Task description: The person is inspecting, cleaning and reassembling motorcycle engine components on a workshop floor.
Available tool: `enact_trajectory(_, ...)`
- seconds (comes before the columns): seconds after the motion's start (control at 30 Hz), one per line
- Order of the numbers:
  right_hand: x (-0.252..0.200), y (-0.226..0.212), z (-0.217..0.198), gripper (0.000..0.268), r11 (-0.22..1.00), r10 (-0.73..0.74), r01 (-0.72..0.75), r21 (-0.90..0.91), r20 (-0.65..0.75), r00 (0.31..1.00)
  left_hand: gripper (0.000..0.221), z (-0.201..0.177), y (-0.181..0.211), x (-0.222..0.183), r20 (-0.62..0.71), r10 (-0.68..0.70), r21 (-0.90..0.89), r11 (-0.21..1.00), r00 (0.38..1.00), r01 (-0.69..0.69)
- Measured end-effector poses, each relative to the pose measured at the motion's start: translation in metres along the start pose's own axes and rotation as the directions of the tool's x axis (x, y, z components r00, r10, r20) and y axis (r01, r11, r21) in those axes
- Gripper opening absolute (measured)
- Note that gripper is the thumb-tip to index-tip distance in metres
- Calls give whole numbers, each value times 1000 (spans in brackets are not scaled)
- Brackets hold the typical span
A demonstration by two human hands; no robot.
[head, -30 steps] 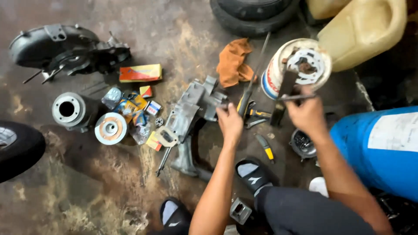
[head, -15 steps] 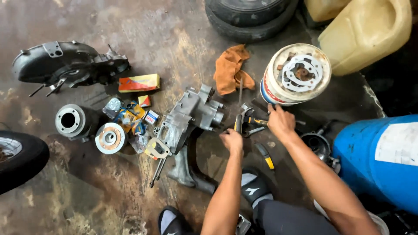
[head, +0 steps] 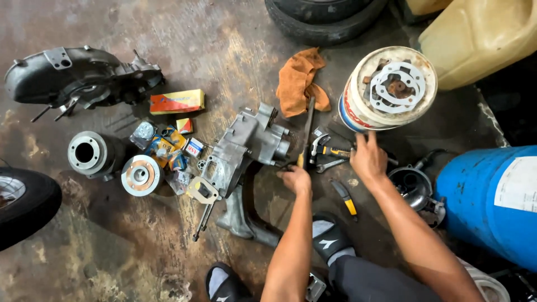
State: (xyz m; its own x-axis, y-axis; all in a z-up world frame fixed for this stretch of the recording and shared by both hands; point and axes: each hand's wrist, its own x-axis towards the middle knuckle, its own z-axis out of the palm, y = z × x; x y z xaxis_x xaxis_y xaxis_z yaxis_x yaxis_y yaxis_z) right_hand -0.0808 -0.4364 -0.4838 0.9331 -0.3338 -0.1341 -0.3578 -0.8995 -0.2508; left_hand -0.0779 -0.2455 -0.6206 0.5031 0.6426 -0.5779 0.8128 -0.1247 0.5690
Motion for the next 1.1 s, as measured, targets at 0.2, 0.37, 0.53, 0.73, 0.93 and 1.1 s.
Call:
enact_trajectory(0.2, -45, -8, -2, 22, 975, -181, 164, 151, 106, 978, 47, -30, -14, -20, -29, 167, 118, 980, 986, -163)
enact_trajectory(0.37, -60, 13, 38, 24, 988, -153, 148, 37, 282, 947, 30, -119, 53, -82, 268, 324, 33, 938, 907, -345)
enact_trajectory(0.53, -65, 17, 46, 18, 982, -182, 186, 16, 300, 936, 27, -141, 73, -83, 345, 354, -61, 932, 869, -356)
enact_trajectory(0.73, -5, -2, 19, 20, 976, -219, 218, -22, -131, 967, 21, -171, 104, -109, 377, 433, -271, 897, 819, -350)
enact_trajectory(0.93, 60, 10, 79, 33, 902, -292, 288, -321, 38, 956, 22, -182, 107, -110, 362, 461, -343, 874, 811, -344)
enact_trajectory(1.1, 61, 11, 65, 21, 823, -472, 409, -395, -74, 878, 18, -203, 96, -117, 353, 461, -318, 877, 814, -359)
